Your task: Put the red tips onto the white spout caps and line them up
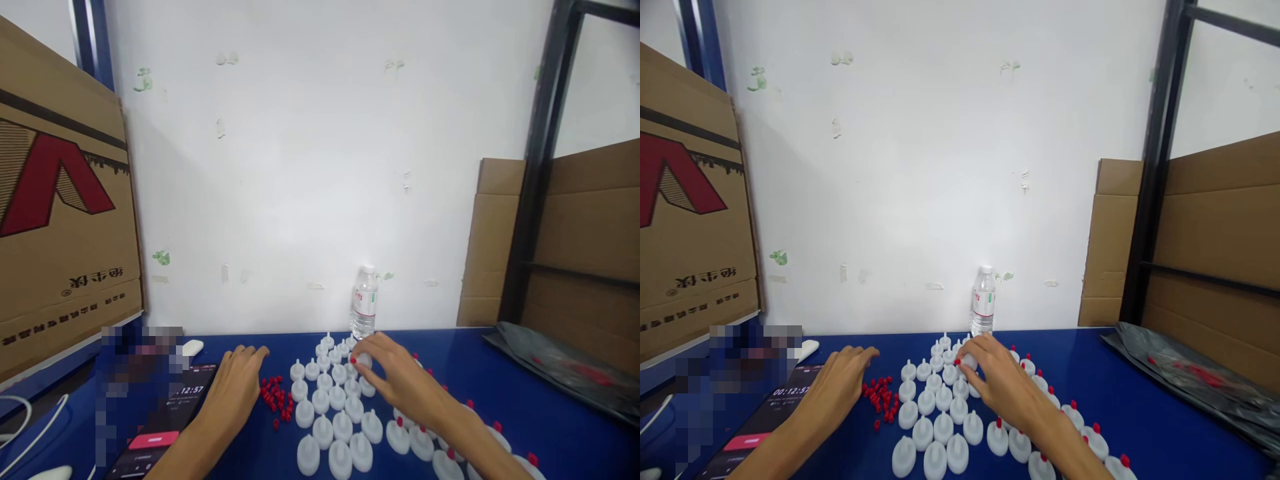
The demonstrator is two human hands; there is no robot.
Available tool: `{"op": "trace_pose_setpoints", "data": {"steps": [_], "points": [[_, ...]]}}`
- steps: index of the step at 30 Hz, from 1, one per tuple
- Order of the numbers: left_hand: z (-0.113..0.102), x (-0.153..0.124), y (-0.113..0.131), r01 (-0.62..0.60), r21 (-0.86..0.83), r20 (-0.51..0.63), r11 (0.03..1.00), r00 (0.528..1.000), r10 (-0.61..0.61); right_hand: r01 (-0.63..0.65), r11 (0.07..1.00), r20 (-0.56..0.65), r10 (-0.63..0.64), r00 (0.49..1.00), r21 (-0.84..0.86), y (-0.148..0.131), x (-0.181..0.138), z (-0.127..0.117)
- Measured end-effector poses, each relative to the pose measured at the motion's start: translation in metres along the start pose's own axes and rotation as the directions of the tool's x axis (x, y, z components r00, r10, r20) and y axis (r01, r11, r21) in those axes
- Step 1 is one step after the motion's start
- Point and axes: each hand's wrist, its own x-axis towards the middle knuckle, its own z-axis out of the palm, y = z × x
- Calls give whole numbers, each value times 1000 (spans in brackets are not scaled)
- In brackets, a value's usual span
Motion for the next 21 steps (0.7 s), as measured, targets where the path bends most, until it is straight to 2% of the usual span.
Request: {"op": "trace_pose_setpoints", "data": {"steps": [3,6,11,13,17,21], "points": [[-12,-7,20,-98,-70,-94,993,991,92,124,992,-21,-123,992,0,-12,-1,16],[-16,-21,44,-357,-251,-192,900,929,316,233,972,-34,-234,972,-18,-24,-3,28],[-9,-33,64,-557,-241,-230,795,829,511,354,932,-156,-362,919,-79,-38,-6,32],[-7,-34,64,-563,-246,-236,789,824,515,358,929,-204,-370,906,-94,-40,-6,31],[-4,-33,65,-516,-271,-292,813,848,441,384,917,-227,-398,889,-105,-42,-6,31],[0,-34,67,-512,-351,-312,784,854,417,418,897,-257,-442,860,-143,-46,-3,29]]}}
